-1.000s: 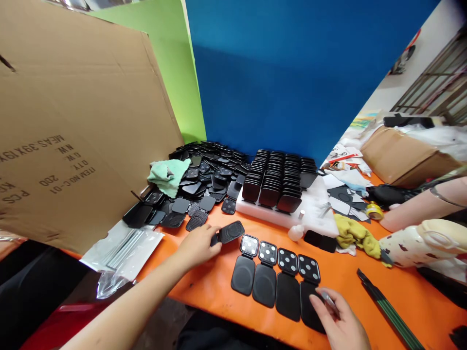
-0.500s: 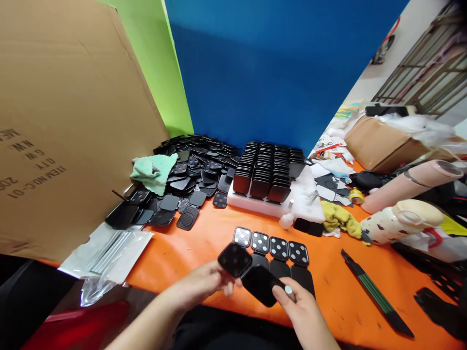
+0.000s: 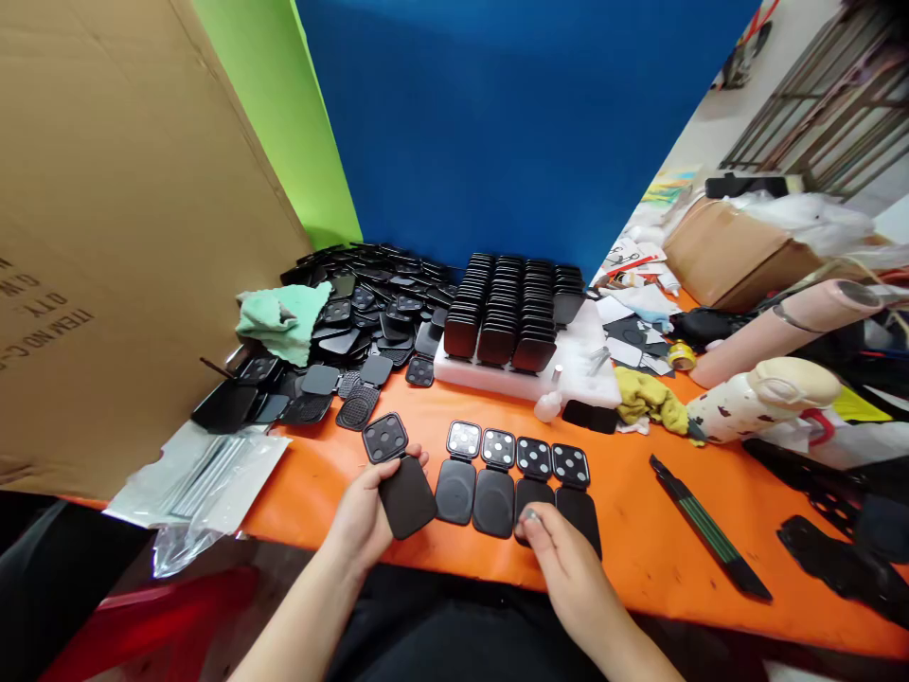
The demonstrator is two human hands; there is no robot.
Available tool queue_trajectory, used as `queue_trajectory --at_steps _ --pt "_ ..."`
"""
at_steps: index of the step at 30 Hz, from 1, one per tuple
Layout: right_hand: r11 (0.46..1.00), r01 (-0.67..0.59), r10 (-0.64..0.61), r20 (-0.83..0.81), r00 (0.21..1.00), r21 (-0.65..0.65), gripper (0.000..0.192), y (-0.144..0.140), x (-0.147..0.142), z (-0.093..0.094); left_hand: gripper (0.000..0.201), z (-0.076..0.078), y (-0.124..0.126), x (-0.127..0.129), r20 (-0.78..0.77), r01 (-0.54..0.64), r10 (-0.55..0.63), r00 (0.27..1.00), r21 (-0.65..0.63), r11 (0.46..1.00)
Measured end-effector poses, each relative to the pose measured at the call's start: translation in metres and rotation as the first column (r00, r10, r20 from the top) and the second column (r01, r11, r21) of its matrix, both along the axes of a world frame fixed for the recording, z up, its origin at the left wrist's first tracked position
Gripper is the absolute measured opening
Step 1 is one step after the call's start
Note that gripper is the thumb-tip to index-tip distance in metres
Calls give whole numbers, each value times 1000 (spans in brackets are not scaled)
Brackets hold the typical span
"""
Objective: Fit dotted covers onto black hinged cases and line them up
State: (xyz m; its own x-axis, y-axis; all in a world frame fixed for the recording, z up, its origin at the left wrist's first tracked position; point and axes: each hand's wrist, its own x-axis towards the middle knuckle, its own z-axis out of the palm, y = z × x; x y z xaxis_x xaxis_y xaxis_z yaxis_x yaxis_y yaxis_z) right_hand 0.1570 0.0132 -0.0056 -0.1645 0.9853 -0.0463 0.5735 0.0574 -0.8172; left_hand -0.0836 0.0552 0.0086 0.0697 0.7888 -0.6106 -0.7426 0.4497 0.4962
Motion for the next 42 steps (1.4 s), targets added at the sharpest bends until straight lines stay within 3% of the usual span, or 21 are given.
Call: queue_trajectory --at_steps 4,7,12,13,14,17,19,22,26,29,31,34,42 --pt "930 -302 251 236 939 212 23 13 -29 -5 23 -12 4 -7 75 113 -109 991 -54 992" --pt "866 -451 369 331 868 217 21 13 -45 -8 25 -22 10 -1 114 175 -166 979 -73 982" --pt "666 -734 723 127 679 135 21 -14 -40 -4 27 -26 14 0 106 198 -193 975 -41 979" --pt "675 -729 725 80 684 113 26 -19 -37 -3 27 -25 12 1 92 203 -200 975 -29 979" --pt "720 -689 688 48 725 89 31 -21 -35 -1 27 -22 9 2 72 206 -205 976 -13 978" --pt "921 -387 388 1 922 28 33 -16 -30 7 26 -14 -3 14 5 210 -210 978 43 977" --pt "980 -200 201 -20 979 19 28 -6 -31 14 26 -9 -12 25 -97 260 -250 963 108 959" --pt "991 -120 117 44 992 55 23 11 -35 23 40 -4 -24 43 -434 443 -306 848 262 857" --pt "987 -77 35 280 959 141 22 20 -40 33 60 -3 -37 57 -786 695 -247 567 295 656" --pt "981 -111 52 338 940 156 23 18 -38 38 63 -4 -43 59 -880 754 -181 439 251 607" --pt "977 -162 112 322 940 135 23 16 -35 41 63 -5 -45 60 -891 765 -177 417 238 599" --pt "971 -215 179 278 944 104 17 18 -32 45 62 -4 -46 60 -862 760 -209 461 262 595" --pt "975 -155 143 87 986 157 31 14 -41 41 42 1 -50 70 -800 740 -249 545 321 591"
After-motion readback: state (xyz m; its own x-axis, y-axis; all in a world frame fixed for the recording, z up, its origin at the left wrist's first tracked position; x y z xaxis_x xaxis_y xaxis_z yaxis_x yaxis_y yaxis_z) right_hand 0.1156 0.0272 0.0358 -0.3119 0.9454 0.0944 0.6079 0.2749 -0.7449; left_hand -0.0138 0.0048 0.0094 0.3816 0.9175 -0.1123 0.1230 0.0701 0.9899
